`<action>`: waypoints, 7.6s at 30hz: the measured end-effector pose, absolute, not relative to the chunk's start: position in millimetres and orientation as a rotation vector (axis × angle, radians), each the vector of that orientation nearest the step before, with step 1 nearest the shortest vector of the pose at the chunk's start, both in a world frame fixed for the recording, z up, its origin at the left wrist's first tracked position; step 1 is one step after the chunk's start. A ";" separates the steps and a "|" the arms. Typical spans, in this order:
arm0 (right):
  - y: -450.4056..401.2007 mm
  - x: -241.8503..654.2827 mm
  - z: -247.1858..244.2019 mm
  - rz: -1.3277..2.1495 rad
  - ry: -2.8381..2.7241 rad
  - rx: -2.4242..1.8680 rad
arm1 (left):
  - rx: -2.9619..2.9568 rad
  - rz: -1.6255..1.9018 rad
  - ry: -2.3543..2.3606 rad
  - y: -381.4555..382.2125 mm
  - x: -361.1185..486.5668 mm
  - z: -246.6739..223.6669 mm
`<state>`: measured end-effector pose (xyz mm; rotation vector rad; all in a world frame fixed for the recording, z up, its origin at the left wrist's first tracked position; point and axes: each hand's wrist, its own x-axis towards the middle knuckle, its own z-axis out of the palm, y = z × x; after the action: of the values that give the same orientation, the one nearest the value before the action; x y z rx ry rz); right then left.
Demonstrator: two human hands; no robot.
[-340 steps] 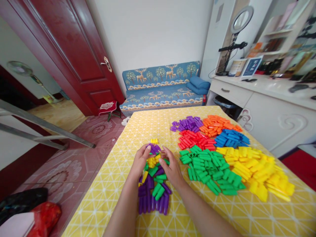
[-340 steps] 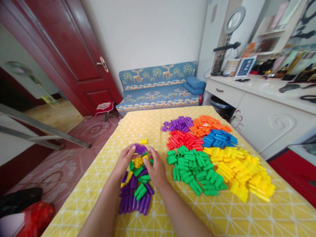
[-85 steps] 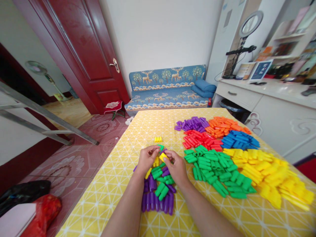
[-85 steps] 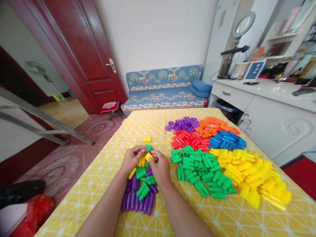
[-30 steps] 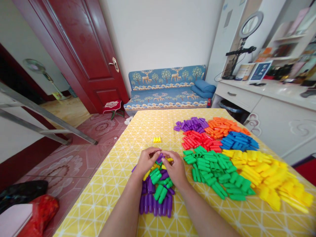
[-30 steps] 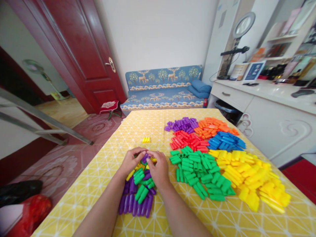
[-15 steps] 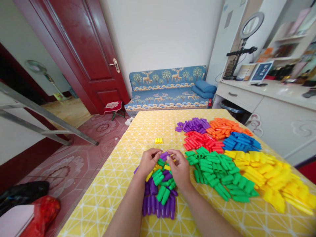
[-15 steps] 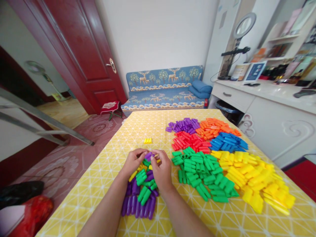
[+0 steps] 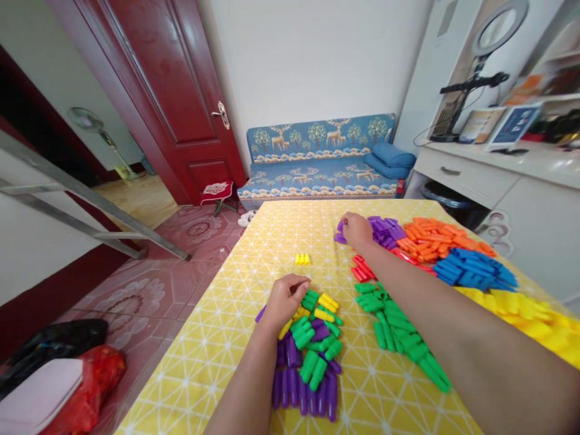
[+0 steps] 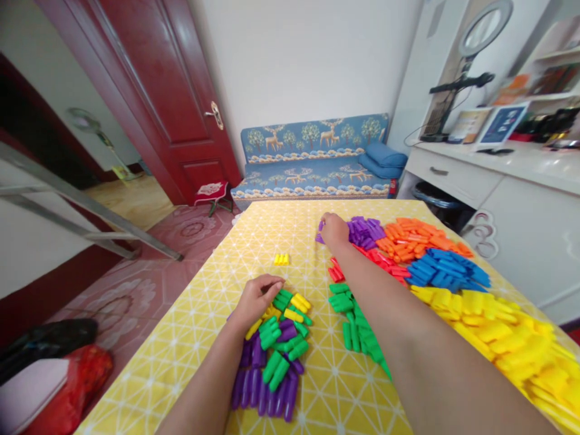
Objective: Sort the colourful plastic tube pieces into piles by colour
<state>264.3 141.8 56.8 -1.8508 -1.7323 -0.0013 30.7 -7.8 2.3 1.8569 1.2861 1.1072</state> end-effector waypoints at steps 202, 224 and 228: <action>-81.9 376.9 40.5 -0.137 -1.614 -1.550 | 1.868 0.849 1.140 -8.7 26.9 0.2; -110.1 288.2 30.1 0.064 -1.845 -1.231 | 1.849 0.870 1.117 -8.8 26.0 1.3; -135.3 226.3 21.4 0.375 -2.192 -1.124 | 1.692 0.973 1.091 -8.8 24.3 3.6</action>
<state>226.3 -135.3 21.4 -1.1244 -2.1918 0.3754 24.3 -8.8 3.6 1.6917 1.0910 0.9728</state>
